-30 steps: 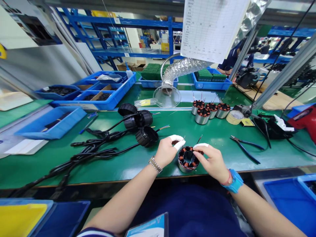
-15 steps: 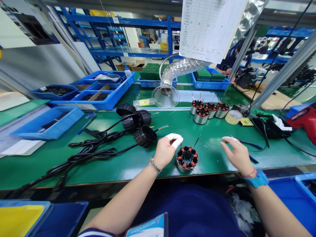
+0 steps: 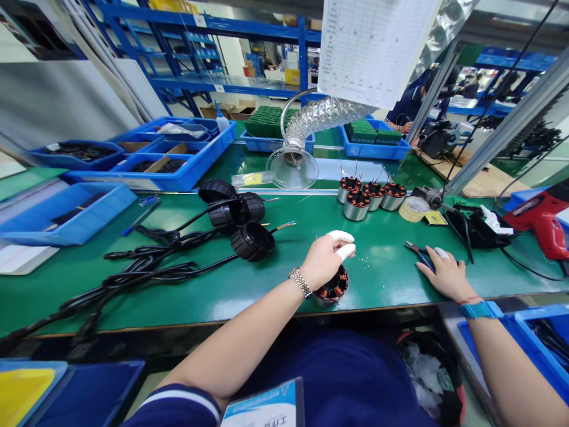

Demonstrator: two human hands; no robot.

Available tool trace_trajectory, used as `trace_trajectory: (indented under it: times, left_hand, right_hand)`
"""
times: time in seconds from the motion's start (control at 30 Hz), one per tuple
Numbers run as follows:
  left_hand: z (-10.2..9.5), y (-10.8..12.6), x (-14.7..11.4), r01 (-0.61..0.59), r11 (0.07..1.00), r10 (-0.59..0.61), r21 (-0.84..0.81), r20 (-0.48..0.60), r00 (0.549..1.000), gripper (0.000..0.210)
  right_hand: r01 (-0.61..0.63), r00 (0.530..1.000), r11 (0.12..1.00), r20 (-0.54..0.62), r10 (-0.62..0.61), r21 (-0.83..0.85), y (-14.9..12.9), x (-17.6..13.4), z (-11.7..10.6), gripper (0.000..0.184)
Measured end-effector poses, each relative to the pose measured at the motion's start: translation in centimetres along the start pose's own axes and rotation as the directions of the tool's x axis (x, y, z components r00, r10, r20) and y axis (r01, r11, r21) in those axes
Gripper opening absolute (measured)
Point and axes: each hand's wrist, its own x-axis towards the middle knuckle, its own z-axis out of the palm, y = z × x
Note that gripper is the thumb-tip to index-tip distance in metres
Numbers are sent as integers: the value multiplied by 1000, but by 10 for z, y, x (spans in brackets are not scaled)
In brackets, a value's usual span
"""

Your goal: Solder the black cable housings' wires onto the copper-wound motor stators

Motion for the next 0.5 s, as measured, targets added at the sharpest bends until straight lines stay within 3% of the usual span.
trace_trajectory:
  times: [0.3,0.37,0.5]
  left_hand:
    - [2,-2,0,-5,991,-3,-133,-63,998,16]
    - [3,-1,0,-18,989,6,-146,-85,996,14]
    - [4,-2,0,-45,988,27,-151,-120,992,13]
  right_hand:
    - [31,998,1000,-47,-31,-3,-3,6,-13,45]
    - [55,994,994,-100,-46,96,-10,8,-25,45]
    - [238,958,908,-236,-161,346,-40,9,-67,42]
